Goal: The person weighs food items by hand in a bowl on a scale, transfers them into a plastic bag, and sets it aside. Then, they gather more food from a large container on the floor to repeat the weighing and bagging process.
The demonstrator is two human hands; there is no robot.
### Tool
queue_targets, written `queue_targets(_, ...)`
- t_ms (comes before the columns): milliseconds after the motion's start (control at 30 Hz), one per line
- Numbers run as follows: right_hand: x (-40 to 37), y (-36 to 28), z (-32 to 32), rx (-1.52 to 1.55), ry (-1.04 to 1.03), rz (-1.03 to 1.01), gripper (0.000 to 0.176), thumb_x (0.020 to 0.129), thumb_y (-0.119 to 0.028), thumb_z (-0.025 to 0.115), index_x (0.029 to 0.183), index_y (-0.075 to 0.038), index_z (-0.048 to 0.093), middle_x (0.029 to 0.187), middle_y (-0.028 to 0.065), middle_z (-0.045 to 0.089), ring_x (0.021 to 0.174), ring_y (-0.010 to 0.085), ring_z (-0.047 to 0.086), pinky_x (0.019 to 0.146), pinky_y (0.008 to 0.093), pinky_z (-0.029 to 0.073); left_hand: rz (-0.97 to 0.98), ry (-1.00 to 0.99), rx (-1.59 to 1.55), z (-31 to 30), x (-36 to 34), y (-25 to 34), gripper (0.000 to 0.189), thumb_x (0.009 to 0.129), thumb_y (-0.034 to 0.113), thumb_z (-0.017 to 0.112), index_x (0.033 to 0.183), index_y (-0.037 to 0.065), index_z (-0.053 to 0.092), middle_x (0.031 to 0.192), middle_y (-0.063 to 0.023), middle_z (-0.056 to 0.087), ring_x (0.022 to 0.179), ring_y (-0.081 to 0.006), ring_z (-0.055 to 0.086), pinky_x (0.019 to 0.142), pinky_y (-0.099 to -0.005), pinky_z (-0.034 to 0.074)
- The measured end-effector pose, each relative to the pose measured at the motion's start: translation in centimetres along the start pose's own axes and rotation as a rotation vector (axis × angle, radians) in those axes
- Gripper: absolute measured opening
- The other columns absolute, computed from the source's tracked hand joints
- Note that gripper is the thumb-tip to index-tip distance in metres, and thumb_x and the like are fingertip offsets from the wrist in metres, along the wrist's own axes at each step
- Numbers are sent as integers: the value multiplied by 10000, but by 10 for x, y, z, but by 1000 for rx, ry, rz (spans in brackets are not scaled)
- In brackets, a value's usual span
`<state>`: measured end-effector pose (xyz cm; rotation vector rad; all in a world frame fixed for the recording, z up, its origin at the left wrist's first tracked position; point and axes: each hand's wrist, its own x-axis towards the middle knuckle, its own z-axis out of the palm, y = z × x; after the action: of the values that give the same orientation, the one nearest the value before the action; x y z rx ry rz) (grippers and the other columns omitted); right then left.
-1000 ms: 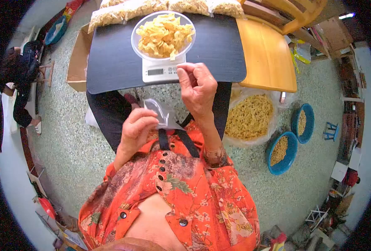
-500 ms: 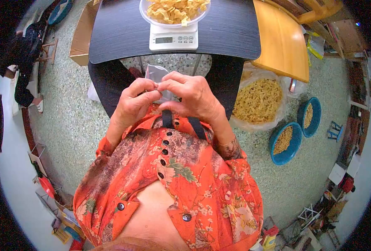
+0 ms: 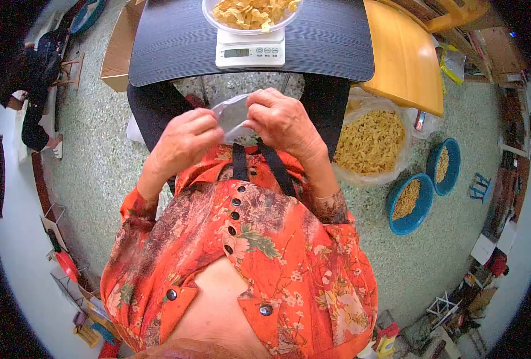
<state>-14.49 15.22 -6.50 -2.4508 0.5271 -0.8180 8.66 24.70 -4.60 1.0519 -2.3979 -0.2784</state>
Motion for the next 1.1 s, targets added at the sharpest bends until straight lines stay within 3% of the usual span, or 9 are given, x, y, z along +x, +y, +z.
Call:
queue_targets(67, -4, 3, -2, -27, -106, 30, 187, 752, -137, 811, 793, -53, 650, 901, 65, 668, 814, 274, 651, 706, 373, 546, -143, -21, 73, -6, -2, -4, 209, 727, 83, 695, 926, 61, 634, 903, -81, 575, 916, -267, 625, 769, -358, 541)
queue_targets(333, 0, 1, 10, -61, 25, 21, 163, 783, -171, 789, 799, -82, 654, 791, 48, 654, 736, 256, 633, 663, 362, 535, -186, 118, 19, -1, 0, -4, 209, 750, 13, 686, 958, 29, 671, 895, -99, 581, 921, -306, 632, 767, -395, 556)
queue_targets(500, 2, 0, 15, -106, 35, 11, 157, 806, -195, 762, 800, -98, 639, 736, 41, 634, 708, 253, 629, 648, 370, 537, -265, 181, -31, -3, 8, -2, 255, 753, 38, 698, 1008, 48, 701, 1023, -106, 652, 967, -311, 642, 813, -412, 554)
queue_targets(700, 7, -16, 14, -105, 33, -5, 117, 790, -117, 800, 840, -73, 703, 758, 64, 670, 656, 240, 635, 597, 345, 523, -147, 176, 241, 3, 11, -1, 210, 739, 107, 678, 946, 86, 700, 1030, -47, 636, 966, -256, 627, 786, -385, 508)
queue_targets(767, 9, -25, 1, 340, 2, 167, 153, 807, -164, 804, 872, -71, 702, 827, 63, 683, 743, 241, 681, 627, 331, 558, -160, 205, 268, -1, 11, -1, 179, 737, 135, 668, 906, 102, 716, 986, -33, 643, 933, -239, 633, 779, -373, 485)
queue_targets(800, 13, -14, 1, 399, 159, 19, 186, 787, -163, 837, 909, -73, 729, 859, 77, 693, 778, 257, 699, 645, 319, 566, -163, 172, 146, -5, 8, -4, 163, 729, 105, 686, 886, 83, 725, 969, -46, 656, 930, -255, 633, 790, -384, 501)
queue_targets(867, 24, -13, -12, 209, 199, 41, 269, 751, -179, 851, 971, -103, 717, 941, 68, 689, 808, 282, 699, 674, 337, 571, -180, 120, -127, -6, 3, -9, 149, 722, 59, 695, 869, 50, 722, 924, -70, 658, 918, -281, 635, 771, -388, 533)
queue_targets(1033, 41, -5, -4, -54, 131, 21, 341, 757, -178, 837, 1070, -141, 708, 1046, 68, 680, 866, 247, 700, 723, 342, 563, -63, 48, -135, -2, 10, -7, 193, 676, 47, 686, 869, 54, 684, 894, -47, 621, 912, -266, 626, 790, -376, 556)
queue_targets(1100, 40, -2, 3, -66, -66, 94, 344, 757, -212, 830, 1067, -141, 699, 978, 61, 661, 851, 259, 684, 721, 357, 556, 1, -23, -173, -2, 10, -8, 195, 667, 49, 696, 860, 56, 674, 916, -41, 618, 940, -264, 620, 787, -377, 556)
